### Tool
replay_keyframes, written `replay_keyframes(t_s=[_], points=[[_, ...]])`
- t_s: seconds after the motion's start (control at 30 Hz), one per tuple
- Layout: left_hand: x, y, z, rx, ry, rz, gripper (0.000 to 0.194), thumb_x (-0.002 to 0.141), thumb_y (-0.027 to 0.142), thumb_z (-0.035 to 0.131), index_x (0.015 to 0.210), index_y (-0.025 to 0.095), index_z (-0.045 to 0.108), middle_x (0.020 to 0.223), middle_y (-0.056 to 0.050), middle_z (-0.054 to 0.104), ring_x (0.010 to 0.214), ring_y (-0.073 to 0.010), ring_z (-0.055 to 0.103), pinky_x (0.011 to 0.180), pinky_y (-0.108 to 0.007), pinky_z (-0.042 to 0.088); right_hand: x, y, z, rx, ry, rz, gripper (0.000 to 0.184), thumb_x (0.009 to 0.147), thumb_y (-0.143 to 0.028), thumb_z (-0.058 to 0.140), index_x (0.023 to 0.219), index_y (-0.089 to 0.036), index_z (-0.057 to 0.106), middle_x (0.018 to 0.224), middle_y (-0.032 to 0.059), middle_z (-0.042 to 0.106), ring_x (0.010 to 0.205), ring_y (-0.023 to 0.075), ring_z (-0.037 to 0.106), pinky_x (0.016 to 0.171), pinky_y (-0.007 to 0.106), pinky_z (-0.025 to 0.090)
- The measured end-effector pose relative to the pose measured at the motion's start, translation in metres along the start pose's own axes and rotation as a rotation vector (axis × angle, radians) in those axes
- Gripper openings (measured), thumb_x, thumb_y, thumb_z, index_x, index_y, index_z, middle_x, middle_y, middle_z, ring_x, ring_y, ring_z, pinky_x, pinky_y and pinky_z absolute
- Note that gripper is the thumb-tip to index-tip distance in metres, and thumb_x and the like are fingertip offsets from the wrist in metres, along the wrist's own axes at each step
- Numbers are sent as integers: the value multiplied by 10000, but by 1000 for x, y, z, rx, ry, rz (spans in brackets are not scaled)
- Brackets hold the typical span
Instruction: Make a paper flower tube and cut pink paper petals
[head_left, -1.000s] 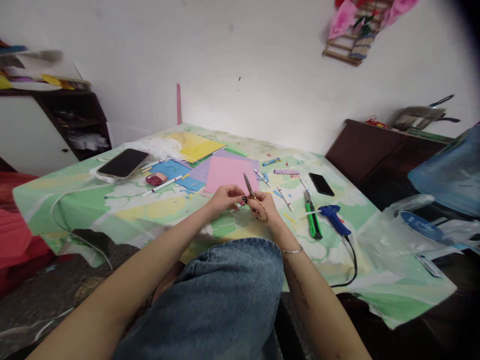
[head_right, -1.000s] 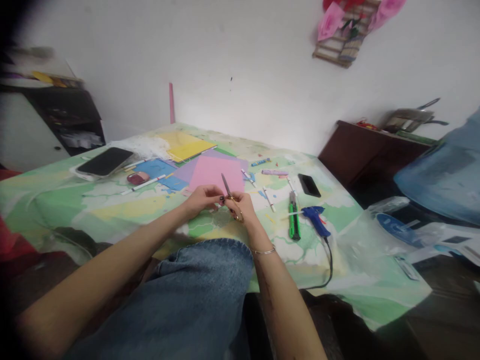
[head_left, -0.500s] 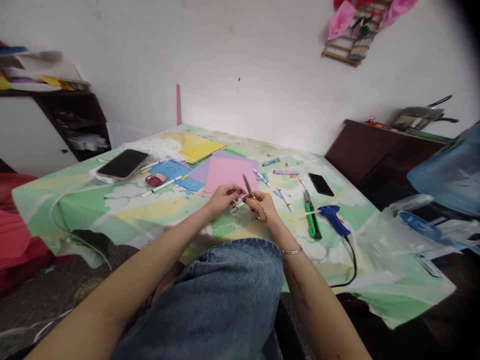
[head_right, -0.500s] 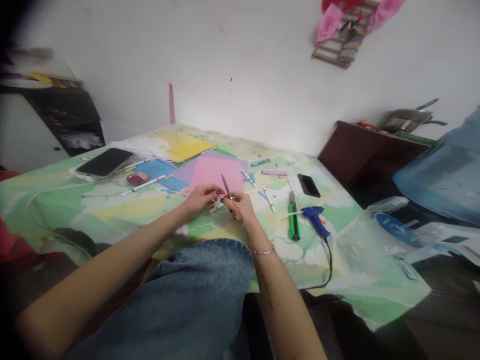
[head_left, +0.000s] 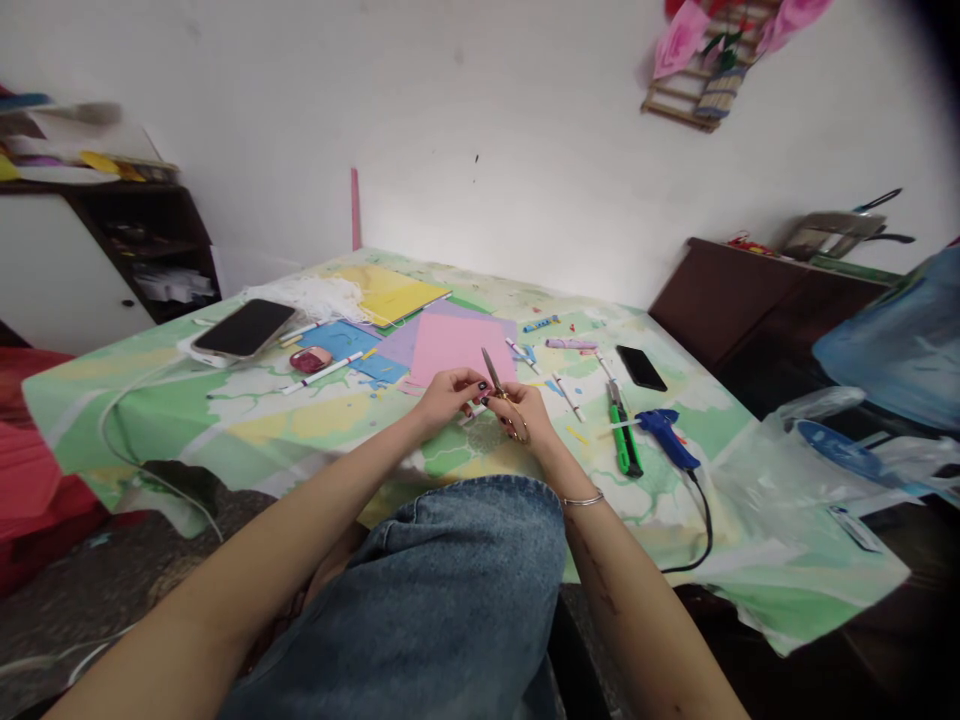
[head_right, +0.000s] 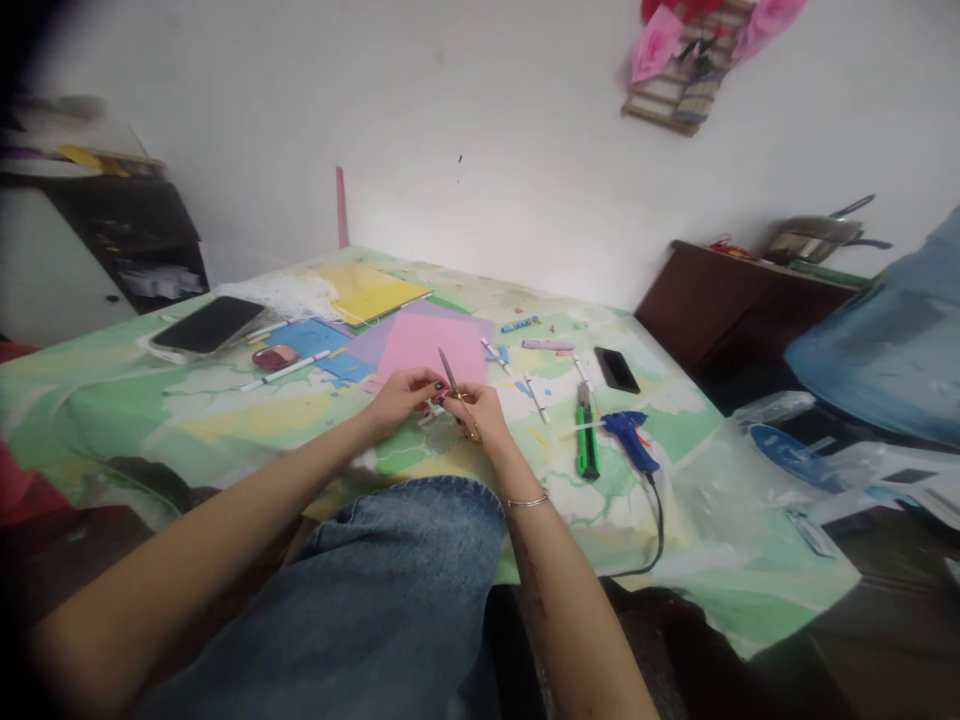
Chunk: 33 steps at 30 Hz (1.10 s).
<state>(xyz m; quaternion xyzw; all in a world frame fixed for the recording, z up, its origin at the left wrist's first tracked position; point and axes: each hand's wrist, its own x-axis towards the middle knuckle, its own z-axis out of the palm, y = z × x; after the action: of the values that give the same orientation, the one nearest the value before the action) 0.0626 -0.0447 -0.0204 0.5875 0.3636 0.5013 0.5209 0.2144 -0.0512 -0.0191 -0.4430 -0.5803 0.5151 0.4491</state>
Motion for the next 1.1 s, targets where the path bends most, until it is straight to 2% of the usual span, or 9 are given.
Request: replay_keyframes(t_s=[0.37,0.6,0.83,1.1], points=[[0,0,0,-19,7,15,274,665,368,714,774,132,630,701,-9,588,594,-99,520,478,-196,438,0,-2,-2,39,67,-40,196,597,-333,632,683,-176,552,372,-105,408,282,41,304,296,174,217],[-1,0,0,-44,-43,-47,260,658,345,721,757,122,632,604,-3,572,521,-92,509,444,-196,420,3,-1,-5,110,132,-70,161,605,-307,621,670,-177,552,371,-97,401,276,47,306,303,188,210],[-1,-1,-2,-73,-78,-80,299,673,417,724,714,133,639,608,-27,598,530,-111,545,453,-206,435,1,-4,-4,108,89,-65,120,598,-277,603,639,-180,545,372,-93,405,289,44,303,311,188,205],[-1,-2,-2,-85,-85,-85,255,593,336,795,676,123,683,551,-40,614,470,-100,525,431,-195,391,0,-4,-5,63,52,-48,168,602,-322,620,656,-181,547,385,-95,397,311,47,311,331,190,208]])
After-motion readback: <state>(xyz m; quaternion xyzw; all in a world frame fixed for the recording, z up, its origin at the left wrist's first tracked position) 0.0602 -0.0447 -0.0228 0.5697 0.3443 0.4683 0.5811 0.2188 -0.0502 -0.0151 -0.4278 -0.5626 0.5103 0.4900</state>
